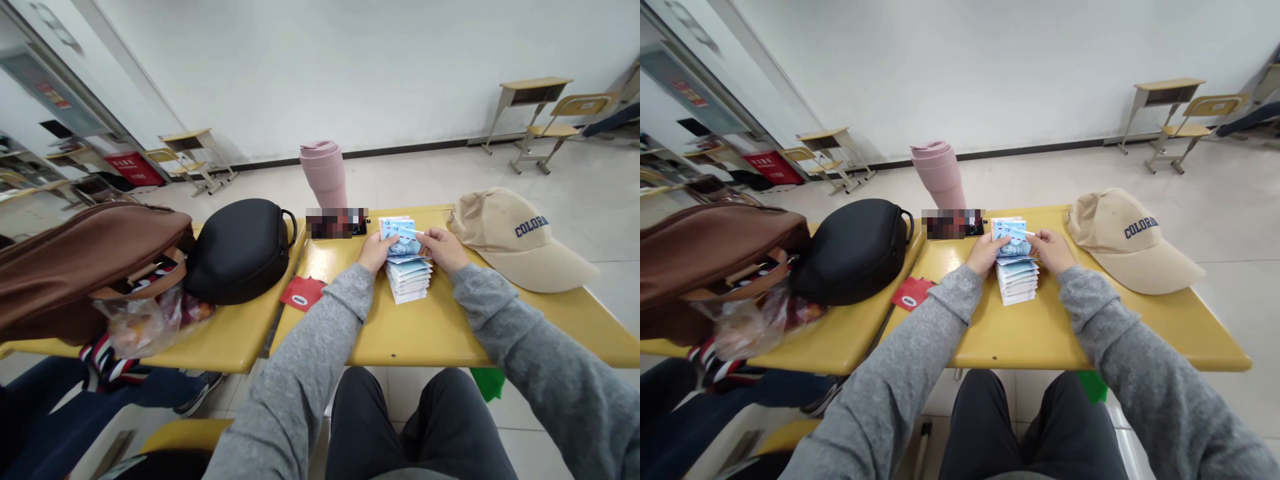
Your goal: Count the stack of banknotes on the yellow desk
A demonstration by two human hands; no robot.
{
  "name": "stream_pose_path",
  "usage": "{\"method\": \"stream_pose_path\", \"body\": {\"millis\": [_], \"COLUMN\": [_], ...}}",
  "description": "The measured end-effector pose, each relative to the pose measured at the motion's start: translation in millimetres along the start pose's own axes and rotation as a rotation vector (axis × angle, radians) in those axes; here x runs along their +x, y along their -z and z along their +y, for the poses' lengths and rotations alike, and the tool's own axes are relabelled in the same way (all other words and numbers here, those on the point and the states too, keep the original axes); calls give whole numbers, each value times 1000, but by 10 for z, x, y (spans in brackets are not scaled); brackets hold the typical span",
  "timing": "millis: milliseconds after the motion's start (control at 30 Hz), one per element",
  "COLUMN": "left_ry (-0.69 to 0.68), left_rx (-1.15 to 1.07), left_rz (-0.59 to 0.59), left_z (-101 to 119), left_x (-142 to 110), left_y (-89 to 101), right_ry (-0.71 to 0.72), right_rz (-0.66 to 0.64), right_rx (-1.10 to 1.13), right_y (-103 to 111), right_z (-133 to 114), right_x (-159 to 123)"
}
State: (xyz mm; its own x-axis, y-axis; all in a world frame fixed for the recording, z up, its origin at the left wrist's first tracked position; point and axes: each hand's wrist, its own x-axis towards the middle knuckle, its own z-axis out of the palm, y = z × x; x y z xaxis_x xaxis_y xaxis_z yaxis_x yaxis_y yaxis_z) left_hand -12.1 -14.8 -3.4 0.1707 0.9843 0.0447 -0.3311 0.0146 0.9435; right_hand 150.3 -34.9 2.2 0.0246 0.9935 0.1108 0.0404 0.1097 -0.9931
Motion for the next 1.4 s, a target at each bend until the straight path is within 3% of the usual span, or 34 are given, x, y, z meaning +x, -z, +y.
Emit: {"method": "stream_pose_path", "body": {"millis": [233,567,1400], "left_ry": [-1,-16,-17], "left_rx": [-9,-75,-94], "left_rz": [8,123,112], "left_z": [-1,-68,-86], "left_x": [-7,75,89], "left_y": [-8,42,47], "right_ry": [23,19,69], "right_rz": [-11,-5,-25], "right_rx": [0,15,68], "right_y": [17,-1,-6], "right_z": [37,-12,-53], "right_x": [20,-4,-21]}}
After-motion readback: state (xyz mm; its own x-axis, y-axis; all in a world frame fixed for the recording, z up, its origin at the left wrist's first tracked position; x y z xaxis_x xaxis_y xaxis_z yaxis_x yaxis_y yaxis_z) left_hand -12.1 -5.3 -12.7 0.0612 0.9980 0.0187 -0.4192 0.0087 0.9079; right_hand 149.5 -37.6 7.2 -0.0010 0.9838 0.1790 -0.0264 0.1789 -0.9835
